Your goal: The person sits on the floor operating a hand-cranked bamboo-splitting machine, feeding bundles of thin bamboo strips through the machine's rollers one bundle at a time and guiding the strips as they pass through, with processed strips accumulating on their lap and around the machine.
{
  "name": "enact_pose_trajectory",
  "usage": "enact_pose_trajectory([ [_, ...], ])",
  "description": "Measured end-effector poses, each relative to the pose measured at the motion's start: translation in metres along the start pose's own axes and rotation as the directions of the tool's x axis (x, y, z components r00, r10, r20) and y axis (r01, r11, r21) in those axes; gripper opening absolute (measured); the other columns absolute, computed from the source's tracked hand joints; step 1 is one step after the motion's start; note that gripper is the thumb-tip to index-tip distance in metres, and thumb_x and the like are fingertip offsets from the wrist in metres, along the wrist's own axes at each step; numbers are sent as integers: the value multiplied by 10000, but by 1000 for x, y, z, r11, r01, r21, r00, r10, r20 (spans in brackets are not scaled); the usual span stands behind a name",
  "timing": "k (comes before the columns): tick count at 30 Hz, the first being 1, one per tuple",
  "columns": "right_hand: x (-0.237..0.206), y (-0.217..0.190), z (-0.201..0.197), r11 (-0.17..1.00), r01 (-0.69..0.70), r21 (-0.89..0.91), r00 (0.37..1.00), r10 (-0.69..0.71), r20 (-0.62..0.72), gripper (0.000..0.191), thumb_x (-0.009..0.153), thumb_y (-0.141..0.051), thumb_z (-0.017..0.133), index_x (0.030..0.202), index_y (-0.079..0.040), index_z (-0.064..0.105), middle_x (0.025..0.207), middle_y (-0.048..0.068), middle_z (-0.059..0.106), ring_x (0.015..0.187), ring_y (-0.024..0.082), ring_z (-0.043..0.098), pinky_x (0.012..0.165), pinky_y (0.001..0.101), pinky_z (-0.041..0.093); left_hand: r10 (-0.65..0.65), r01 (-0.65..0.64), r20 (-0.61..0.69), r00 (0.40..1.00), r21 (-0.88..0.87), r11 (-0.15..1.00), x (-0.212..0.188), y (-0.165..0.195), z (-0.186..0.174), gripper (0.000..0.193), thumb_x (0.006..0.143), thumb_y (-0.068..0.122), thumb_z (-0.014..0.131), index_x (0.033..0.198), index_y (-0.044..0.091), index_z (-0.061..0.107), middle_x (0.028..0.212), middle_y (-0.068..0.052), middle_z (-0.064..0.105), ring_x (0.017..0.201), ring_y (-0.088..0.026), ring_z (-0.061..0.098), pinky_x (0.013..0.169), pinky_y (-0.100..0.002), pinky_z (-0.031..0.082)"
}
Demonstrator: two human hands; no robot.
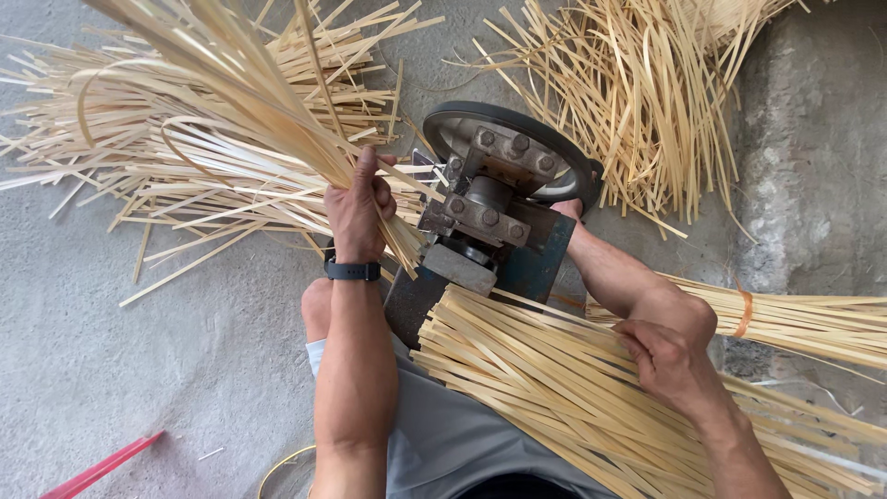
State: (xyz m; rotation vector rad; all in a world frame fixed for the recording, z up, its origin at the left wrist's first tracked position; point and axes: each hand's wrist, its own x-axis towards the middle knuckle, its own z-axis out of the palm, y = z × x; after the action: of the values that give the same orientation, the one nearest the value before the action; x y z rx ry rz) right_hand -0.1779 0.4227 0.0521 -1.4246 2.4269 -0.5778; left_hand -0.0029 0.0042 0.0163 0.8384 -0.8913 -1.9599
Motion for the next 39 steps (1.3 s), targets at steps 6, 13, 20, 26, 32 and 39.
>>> enact_pose_trajectory([
  [6, -14, 20, -32, 972, -233, 37, 965, 236, -118, 216, 794, -186, 815, 981, -78, 800, 952, 87, 790, 833, 209, 752, 778, 343, 601, 72, -86, -125, 990, -109, 990, 5, 1, -14, 336, 1001, 319, 716, 1126, 16, 643, 877, -66, 683, 653, -123, 609, 521, -264, 526],
  [13, 19, 19, -50, 981, -194, -8, 963, 189, -192, 166, 905, -229, 794, 1018, -109, 809, 966, 46, 785, 797, 159, 738, 734, 301, 607, 34, -46, -69, 997, -176, 983, 6, -4, -17, 426, 958, 383, 740, 1151, 32, 595, 811, -24, 593, 585, -96, 552, 440, -232, 454],
  [20, 60, -23, -24, 989, -133, -66, 981, 122, -154, 237, 932, -291, 751, 1099, -138, 824, 683, 81, 681, 545, 203, 625, 536, 394, 502, 39, -38, 8, 999, -38, 999, 0, -4, -10, 524, 910, 328, 778, 1263, 26, 537, 983, -142, 733, 585, -73, 551, 456, -218, 470],
  [26, 45, -7, -27, 978, -202, -40, 972, 196, -127, 331, 934, -388, 745, 1131, -125, 782, 805, 104, 726, 663, 229, 699, 624, 370, 556, -21, 21, 81, 996, 3, 1000, -1, -7, 1, 393, 998, 334, 724, 1130, -12, 595, 961, -149, 749, 570, -88, 532, 452, -242, 459],
  [32, 17, 17, 26, 909, -416, -1, 894, 409, 184, 302, 816, -312, 805, 1015, -84, 800, 885, 81, 791, 814, 202, 751, 760, 337, 585, -45, 44, 56, 997, 26, 999, -3, -7, 6, 331, 990, 345, 693, 1050, 30, 612, 881, -122, 741, 537, -104, 550, 419, -250, 454],
  [39, -10, 38, 5, 905, -407, 124, 912, 394, 114, 213, 860, -214, 752, 1026, -90, 803, 926, 63, 796, 774, 159, 744, 732, 301, 610, -3, 5, 45, 999, -36, 999, -2, -3, -2, 309, 998, 323, 711, 1058, 45, 589, 864, -113, 729, 548, -113, 559, 430, -253, 454],
])
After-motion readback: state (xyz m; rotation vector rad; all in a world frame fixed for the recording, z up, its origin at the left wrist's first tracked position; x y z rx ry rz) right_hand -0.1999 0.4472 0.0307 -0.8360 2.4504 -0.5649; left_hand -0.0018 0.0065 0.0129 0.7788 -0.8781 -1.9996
